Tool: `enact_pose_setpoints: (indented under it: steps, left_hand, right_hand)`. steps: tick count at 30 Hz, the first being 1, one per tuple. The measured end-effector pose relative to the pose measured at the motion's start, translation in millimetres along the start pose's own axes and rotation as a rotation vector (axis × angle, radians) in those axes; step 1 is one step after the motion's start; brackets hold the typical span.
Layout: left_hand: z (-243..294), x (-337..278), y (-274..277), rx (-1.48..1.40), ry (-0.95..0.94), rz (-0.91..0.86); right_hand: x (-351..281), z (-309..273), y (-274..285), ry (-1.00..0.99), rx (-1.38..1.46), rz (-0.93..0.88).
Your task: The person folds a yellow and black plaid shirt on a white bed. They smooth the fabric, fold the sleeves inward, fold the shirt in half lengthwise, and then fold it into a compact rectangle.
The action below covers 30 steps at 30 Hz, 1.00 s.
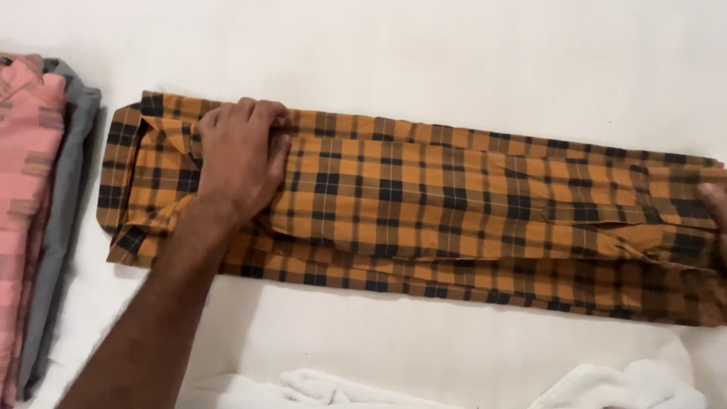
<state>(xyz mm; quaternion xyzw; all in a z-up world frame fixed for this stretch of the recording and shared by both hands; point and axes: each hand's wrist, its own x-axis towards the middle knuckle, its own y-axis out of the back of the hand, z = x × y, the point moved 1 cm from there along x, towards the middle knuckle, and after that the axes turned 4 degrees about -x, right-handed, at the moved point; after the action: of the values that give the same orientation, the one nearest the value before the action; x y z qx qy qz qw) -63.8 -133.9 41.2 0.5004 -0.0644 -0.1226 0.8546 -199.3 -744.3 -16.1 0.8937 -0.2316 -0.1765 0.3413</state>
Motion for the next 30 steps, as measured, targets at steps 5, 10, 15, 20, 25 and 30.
enact_pose_setpoints:
  steps: [5,10,15,20,25,30]
  left_hand:
    - [-11,-11,-15,0.219,-0.137,0.252]
    - [-35,1,-19,0.172,-0.050,0.159]
    - [-12,-4,-12,0.193,0.035,0.011]
    - [70,-30,-39,0.237,-0.122,-0.025]
    - [87,-33,-72,0.361,-0.238,-0.180]
    - [68,-27,-48,0.432,-0.187,-0.374]
  right_hand:
    - [15,38,1,0.037,-0.052,0.091]
    - [19,36,1,0.044,-0.083,0.142]
    - [7,42,-11,0.083,-0.134,0.164]
    - [-81,-123,-37,0.374,-0.697,0.272]
    - [-94,-132,-95,0.622,-0.697,-0.181]
    - [-74,-123,-92,0.480,-0.809,-0.268]
